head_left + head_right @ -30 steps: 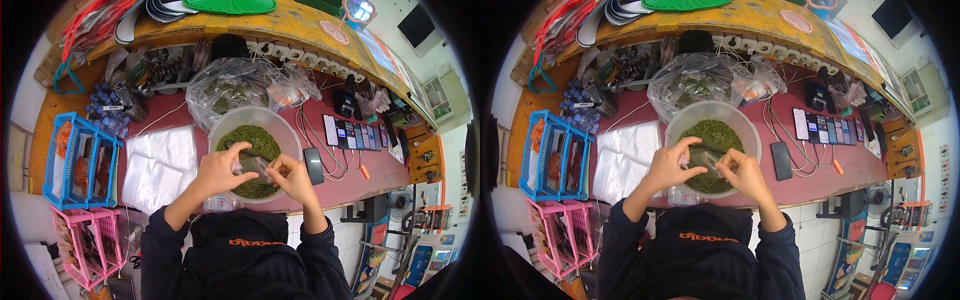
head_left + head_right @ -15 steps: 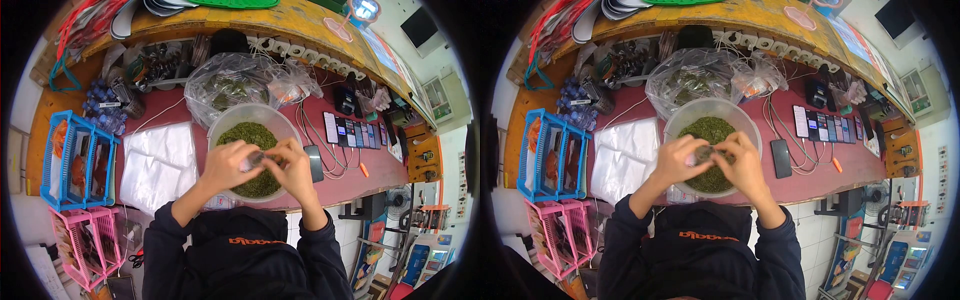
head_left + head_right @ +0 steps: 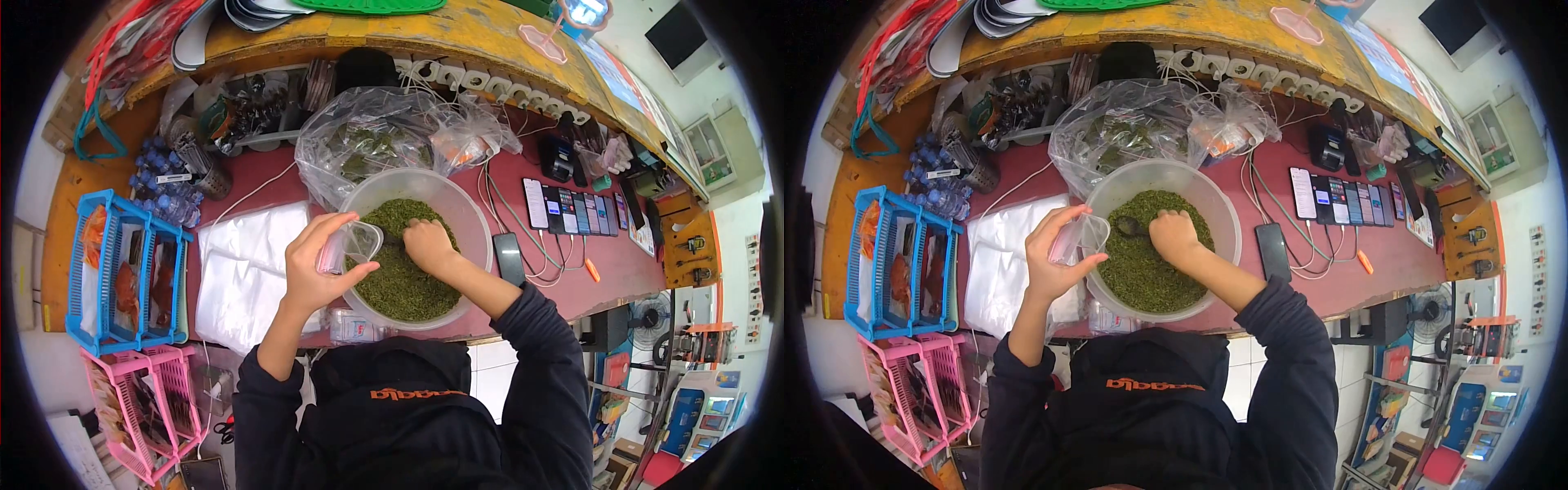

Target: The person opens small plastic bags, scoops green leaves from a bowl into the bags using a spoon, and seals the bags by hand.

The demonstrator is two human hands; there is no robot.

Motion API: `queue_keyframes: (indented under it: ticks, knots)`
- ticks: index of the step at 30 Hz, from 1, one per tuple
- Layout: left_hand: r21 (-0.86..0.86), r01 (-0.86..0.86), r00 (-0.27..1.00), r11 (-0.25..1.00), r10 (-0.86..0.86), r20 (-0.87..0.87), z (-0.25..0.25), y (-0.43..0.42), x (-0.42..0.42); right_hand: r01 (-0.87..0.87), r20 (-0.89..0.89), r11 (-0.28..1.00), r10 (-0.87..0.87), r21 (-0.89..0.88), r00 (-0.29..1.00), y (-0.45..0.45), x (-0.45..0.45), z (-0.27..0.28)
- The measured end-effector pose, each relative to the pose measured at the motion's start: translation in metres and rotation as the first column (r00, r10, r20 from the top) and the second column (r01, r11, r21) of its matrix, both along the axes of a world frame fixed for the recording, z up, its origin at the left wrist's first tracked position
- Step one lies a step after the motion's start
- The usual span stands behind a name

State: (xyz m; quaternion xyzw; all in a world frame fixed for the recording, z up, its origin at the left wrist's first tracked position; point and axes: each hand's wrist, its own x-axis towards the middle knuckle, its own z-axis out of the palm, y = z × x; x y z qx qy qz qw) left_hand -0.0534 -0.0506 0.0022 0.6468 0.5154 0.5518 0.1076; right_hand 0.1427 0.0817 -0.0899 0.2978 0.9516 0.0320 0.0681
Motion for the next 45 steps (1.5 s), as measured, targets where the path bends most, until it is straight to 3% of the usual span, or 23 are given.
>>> queue_keyframes:
  ticks: [3,5,9,12,14,16,18,20,23,27,30,32,33,35,38,43,45]
  knots:
    - [0.004,-0.007,1.000,1.000,0.007,0.008,0.001,-0.003,-0.001,-0.011,-0.140,0.999,0.004,-0.050,0.990,0.003,0.000,0.018]
    - [-0.006,-0.022,1.000,1.000,0.022,0.009,0.000,-0.007,-0.005,0.078,-0.247,0.968,-0.139,-0.240,0.959,-0.001,0.002,0.051]
    - [-0.021,-0.030,0.999,0.999,0.031,0.042,-0.004,-0.007,-0.009,0.043,-0.139,0.987,-0.065,-0.157,0.988,-0.010,0.025,0.052]
    - [-0.024,-0.033,0.998,0.999,0.035,0.057,-0.006,-0.007,-0.007,-0.124,-0.142,0.974,0.098,-0.189,0.985,-0.039,0.034,0.073]
    - [-0.031,-0.039,0.998,0.999,0.041,0.057,-0.008,-0.009,-0.005,-0.070,-0.250,0.928,-0.026,-0.365,0.968,-0.050,0.040,0.087]
    - [-0.078,-0.017,0.996,0.997,0.023,0.081,-0.011,-0.008,-0.004,-0.065,-0.304,0.912,-0.067,-0.405,0.950,-0.047,0.049,0.090]
    - [-0.077,-0.018,0.996,0.997,0.025,0.084,-0.012,-0.007,-0.001,0.015,-0.380,0.881,-0.219,-0.472,0.898,-0.041,0.058,0.091]
    - [-0.075,-0.025,0.996,0.997,0.031,0.086,-0.013,-0.007,0.001,0.061,-0.403,0.884,-0.271,-0.463,0.874,-0.042,0.067,0.094]
    - [-0.127,-0.025,0.995,0.992,0.037,0.090,-0.015,-0.006,0.006,0.249,-0.353,0.916,-0.356,-0.314,0.865,-0.046,0.075,0.099]
    - [-0.251,-0.041,0.998,0.967,0.052,0.038,-0.016,-0.005,0.015,0.279,-0.352,0.917,-0.371,-0.285,0.859,-0.053,0.080,0.113]
    - [-0.348,-0.079,0.996,0.934,0.058,-0.072,-0.012,-0.003,0.027,0.273,-0.493,0.940,-0.340,-0.206,0.801,-0.059,0.080,0.127]
    - [-0.379,-0.102,0.990,0.920,0.055,-0.133,-0.011,0.000,0.037,0.283,-0.637,0.952,-0.288,-0.113,0.715,-0.068,0.075,0.137]
    - [-0.367,-0.096,0.989,0.925,0.048,-0.137,-0.011,0.002,0.041,0.283,-0.637,0.953,-0.288,-0.113,0.715,-0.070,0.073,0.137]
    - [-0.365,-0.096,0.988,0.926,0.046,-0.144,-0.009,0.006,0.050,0.234,-0.689,0.958,-0.058,0.165,0.723,-0.075,0.069,0.136]
    - [-0.387,-0.114,0.990,0.915,0.072,-0.120,-0.004,0.008,0.056,0.220,-0.642,0.930,0.021,0.294,0.767,-0.082,0.064,0.130]
    - [-0.364,-0.159,0.986,0.918,0.129,-0.105,-0.009,0.007,0.053,0.255,-0.670,0.926,-0.004,0.277,0.742,-0.083,0.072,0.143]
    - [-0.343,-0.190,0.980,0.920,0.158,-0.122,-0.012,0.004,0.051,0.375,-0.622,0.921,-0.236,0.102,0.747,-0.083,0.083,0.157]
